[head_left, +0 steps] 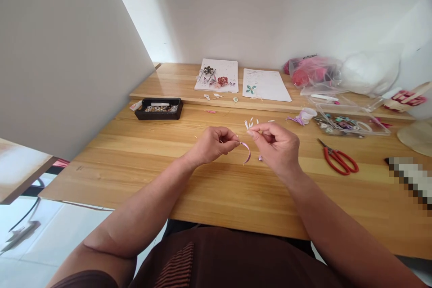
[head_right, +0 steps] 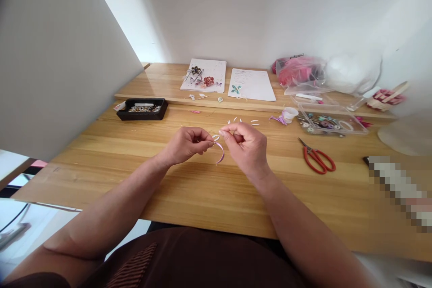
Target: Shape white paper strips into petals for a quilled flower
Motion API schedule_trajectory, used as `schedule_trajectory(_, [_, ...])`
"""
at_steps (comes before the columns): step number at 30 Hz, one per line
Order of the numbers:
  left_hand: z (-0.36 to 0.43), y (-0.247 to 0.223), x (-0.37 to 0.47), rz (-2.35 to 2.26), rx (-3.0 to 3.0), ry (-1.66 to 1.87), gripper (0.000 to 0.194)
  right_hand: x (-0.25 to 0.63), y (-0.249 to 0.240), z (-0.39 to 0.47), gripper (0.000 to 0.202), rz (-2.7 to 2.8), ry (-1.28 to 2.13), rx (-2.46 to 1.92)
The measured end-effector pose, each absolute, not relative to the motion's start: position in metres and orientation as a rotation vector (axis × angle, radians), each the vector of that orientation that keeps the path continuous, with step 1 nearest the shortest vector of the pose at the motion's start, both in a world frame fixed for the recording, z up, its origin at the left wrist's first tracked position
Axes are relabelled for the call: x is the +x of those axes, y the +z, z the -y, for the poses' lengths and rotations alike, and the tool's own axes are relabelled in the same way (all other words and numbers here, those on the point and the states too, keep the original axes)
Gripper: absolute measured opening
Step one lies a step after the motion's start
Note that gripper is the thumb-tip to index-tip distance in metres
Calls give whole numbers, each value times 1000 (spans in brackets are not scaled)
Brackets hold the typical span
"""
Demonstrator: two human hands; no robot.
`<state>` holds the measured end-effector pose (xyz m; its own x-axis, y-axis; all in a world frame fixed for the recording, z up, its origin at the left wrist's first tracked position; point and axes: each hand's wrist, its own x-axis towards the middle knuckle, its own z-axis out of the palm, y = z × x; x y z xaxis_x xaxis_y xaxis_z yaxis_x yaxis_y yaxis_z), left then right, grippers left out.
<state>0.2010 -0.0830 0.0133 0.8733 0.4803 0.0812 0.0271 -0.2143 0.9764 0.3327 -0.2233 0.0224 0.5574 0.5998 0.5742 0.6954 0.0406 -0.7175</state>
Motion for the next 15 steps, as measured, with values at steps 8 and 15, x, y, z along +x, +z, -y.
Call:
schedule_trajectory(8, [87, 18, 199, -276, 1544, 416, 24, 335, 9, 208, 23, 779, 510, -1506])
schedule_trajectory(15, [80, 10, 207, -438, 1415, 699, 27, 315, 3, 209, 33, 583, 891, -1364])
